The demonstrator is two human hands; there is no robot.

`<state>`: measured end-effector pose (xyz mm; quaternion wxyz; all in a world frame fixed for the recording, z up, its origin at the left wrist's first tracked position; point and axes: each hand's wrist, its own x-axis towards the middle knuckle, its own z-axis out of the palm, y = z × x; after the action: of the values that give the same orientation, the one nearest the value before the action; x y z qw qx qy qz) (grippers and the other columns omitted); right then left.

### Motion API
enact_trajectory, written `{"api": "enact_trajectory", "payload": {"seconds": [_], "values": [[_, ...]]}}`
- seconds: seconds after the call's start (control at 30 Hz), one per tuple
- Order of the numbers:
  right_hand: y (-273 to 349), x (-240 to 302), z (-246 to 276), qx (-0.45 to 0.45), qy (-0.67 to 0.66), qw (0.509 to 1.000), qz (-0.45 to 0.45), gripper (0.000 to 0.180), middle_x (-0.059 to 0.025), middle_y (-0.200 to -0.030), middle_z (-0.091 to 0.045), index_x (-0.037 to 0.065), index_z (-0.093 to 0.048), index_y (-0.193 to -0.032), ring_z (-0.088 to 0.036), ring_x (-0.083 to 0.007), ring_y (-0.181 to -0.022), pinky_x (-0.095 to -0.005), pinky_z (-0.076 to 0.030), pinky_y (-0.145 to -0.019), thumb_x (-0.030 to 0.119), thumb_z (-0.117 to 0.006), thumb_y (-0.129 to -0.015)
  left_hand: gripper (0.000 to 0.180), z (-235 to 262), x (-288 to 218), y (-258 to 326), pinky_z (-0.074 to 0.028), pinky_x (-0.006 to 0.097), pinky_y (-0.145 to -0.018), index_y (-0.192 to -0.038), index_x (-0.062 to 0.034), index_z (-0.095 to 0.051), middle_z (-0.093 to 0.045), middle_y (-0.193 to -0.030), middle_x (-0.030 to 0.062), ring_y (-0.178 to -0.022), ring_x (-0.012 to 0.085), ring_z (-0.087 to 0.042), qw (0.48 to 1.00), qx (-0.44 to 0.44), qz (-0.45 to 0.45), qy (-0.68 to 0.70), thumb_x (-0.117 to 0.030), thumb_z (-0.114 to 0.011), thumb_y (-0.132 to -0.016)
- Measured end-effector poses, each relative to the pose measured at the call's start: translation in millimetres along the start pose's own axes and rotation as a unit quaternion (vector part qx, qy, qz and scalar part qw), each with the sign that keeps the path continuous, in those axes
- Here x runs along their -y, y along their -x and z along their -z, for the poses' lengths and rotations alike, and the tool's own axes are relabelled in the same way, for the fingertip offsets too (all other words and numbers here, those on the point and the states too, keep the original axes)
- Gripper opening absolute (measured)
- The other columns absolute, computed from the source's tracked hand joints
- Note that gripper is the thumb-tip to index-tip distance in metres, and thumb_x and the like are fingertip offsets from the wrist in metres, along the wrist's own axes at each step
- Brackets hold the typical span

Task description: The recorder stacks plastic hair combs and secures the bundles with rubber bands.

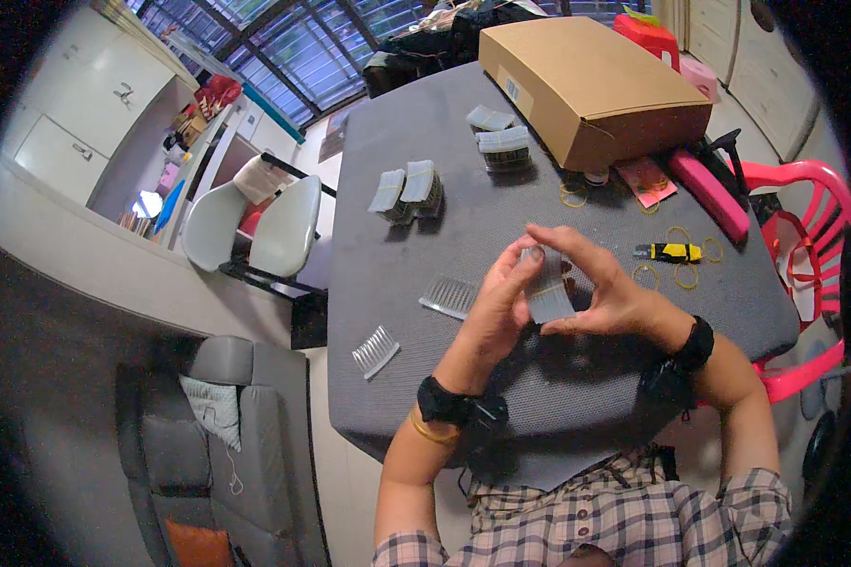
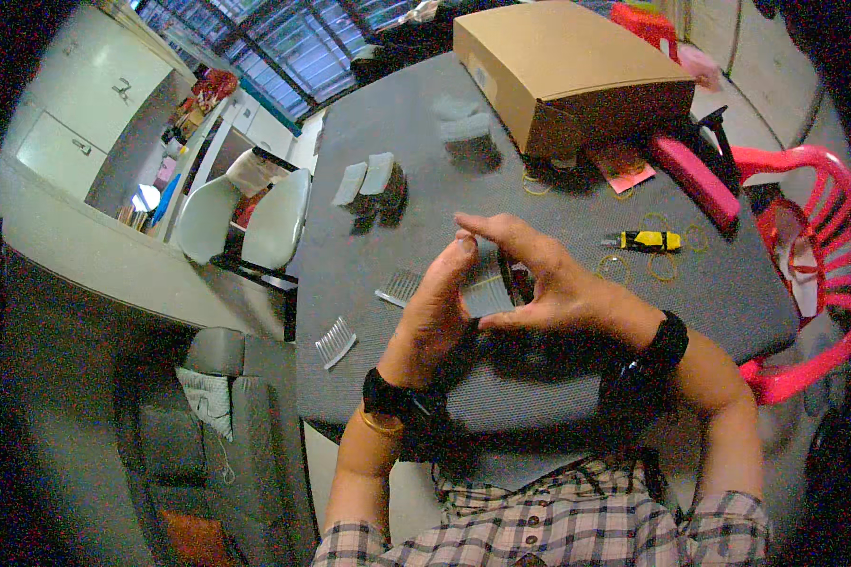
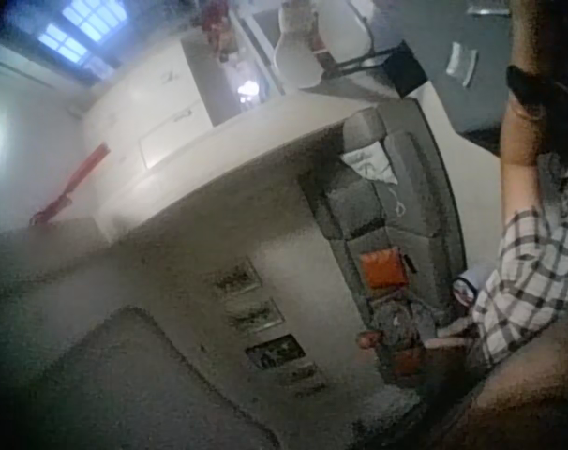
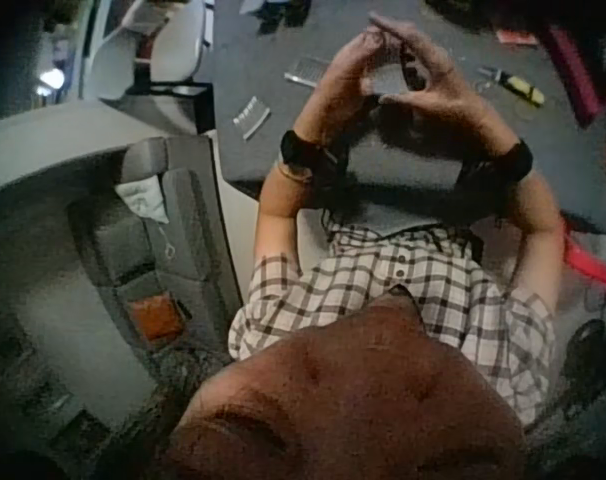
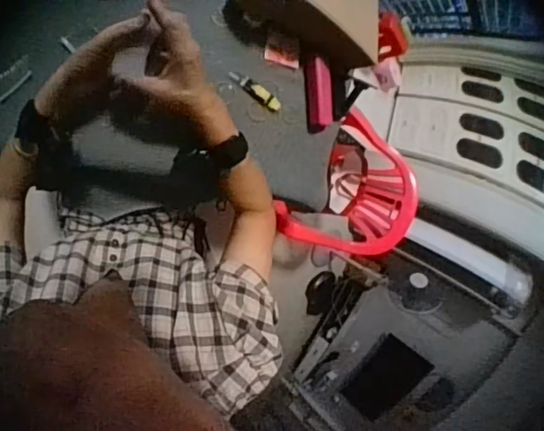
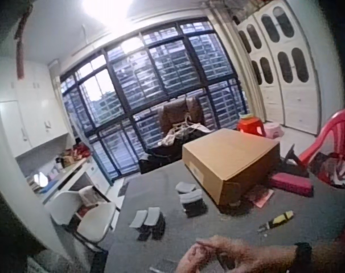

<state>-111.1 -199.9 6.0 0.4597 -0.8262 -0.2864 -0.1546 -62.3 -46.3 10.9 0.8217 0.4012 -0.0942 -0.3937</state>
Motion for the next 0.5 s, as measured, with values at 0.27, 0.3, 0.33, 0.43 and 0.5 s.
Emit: {"api": "enact_trajectory", "payload": {"seconds": [0.27,0.3,0.33,0.43,0.5], "values": [[1,1,14,-0.018,-0.076,0.995,-0.070,0.081,-0.0123,-0.124,-0.043,0.006,-0.030,-0.131,-0.046,-0.0240,-0.110,-0.0347,-0.038,-0.090,0.018,-0.073,-0.063,0.040,27,3,-12,-0.051,0.030,-0.071,-0.112,-0.0020,-0.042,-0.055,-0.094,0.0073,-0.082,0.0171,-0.059,1.000,0.000,0.001,-0.011,-0.015,-0.060,-0.078],[3,-2,14,-0.015,-0.077,0.995,-0.068,0.081,-0.0123,-0.124,-0.043,0.006,-0.030,-0.131,-0.046,-0.0240,-0.110,-0.0347,-0.038,-0.090,0.018,-0.073,-0.063,0.041,30,1,-12,-0.051,0.031,-0.071,-0.112,-0.0018,-0.042,-0.055,-0.094,0.0079,-0.082,0.0177,-0.059,1.000,-0.010,-0.010,-0.003,-0.015,-0.060,-0.078],[5,-7,14,0.002,-0.098,0.991,-0.093,0.075,-0.0117,-0.121,-0.046,0.006,-0.033,-0.129,-0.049,-0.0229,-0.107,-0.0342,-0.040,-0.089,0.015,-0.071,-0.065,0.046,34,1,-13,-0.051,0.031,-0.071,-0.116,-0.0009,-0.039,-0.055,-0.095,0.0091,-0.083,0.0193,-0.059,1.000,-0.002,-0.007,0.004,-0.016,-0.061,-0.078],[6,-5,17,0.013,-0.111,0.986,-0.125,0.063,-0.0097,-0.113,-0.052,0.005,-0.040,-0.124,-0.053,-0.0201,-0.100,-0.0330,-0.042,-0.086,0.010,-0.068,-0.068,0.054,28,1,-14,-0.051,0.031,-0.072,-0.120,-0.0005,-0.034,-0.054,-0.097,0.0099,-0.084,0.0203,-0.059,1.000,-0.025,-0.001,0.009,-0.013,-0.063,-0.076],[6,-4,17,0.025,-0.094,0.989,-0.110,0.064,-0.0106,-0.116,-0.050,0.007,-0.041,-0.124,-0.052,-0.0192,-0.102,-0.0330,-0.042,-0.087,0.011,-0.069,-0.067,0.057,26,2,-12,-0.051,0.031,-0.072,-0.122,-0.0009,-0.032,-0.053,-0.098,0.0102,-0.085,0.0206,-0.058,1.000,-0.017,-0.012,-0.012,-0.011,-0.063,-0.075]]}}
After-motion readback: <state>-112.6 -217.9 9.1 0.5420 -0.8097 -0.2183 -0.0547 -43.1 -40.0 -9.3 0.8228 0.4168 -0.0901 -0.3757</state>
